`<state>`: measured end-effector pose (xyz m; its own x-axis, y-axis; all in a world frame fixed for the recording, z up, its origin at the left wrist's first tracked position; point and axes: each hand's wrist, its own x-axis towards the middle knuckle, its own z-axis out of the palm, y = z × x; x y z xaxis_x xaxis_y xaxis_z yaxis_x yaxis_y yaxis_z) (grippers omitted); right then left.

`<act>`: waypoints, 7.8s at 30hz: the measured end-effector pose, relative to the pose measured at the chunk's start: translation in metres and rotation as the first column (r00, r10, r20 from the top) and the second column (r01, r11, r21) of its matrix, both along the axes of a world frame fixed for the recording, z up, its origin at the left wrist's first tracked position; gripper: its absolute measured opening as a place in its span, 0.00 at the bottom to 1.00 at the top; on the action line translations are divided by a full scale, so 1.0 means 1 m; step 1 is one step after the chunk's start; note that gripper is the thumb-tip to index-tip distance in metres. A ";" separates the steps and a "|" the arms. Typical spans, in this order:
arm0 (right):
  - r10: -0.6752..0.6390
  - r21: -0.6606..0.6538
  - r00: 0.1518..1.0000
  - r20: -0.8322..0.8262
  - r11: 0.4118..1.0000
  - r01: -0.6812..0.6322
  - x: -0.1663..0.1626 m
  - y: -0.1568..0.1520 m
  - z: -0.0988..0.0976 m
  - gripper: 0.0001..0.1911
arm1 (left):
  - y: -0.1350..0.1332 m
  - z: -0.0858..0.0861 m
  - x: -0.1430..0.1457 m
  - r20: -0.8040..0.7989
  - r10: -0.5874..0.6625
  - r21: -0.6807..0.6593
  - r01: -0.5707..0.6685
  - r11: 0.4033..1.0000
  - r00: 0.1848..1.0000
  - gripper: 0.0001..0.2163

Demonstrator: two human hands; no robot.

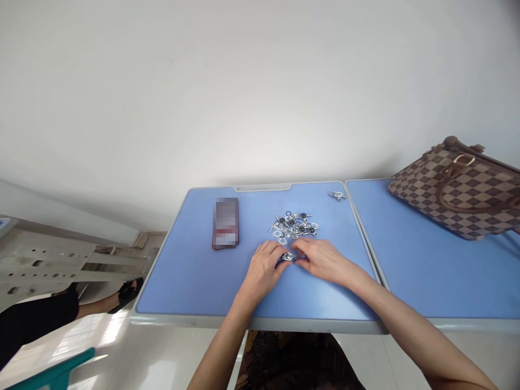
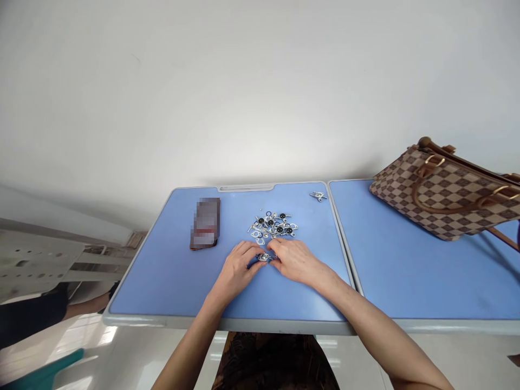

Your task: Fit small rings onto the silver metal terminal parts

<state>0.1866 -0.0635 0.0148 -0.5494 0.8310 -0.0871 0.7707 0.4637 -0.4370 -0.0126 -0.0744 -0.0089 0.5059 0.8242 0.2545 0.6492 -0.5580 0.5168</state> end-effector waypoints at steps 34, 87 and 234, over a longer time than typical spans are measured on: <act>0.053 0.139 0.807 -0.589 0.990 0.036 -0.008 -0.010 -0.008 0.08 | 0.008 0.004 -0.006 0.694 0.383 -0.685 0.397 0.610 0.610 0.12; -0.046 0.087 0.669 -0.742 0.982 0.165 -0.013 -0.015 -0.018 0.09 | -0.008 0.005 -0.003 0.442 0.017 0.030 -0.034 0.999 0.897 0.11; 0.047 0.184 0.991 -0.122 0.983 -0.024 0.005 0.000 -0.007 0.05 | -0.003 0.005 -0.006 0.114 0.114 -0.263 -0.081 0.961 0.987 0.05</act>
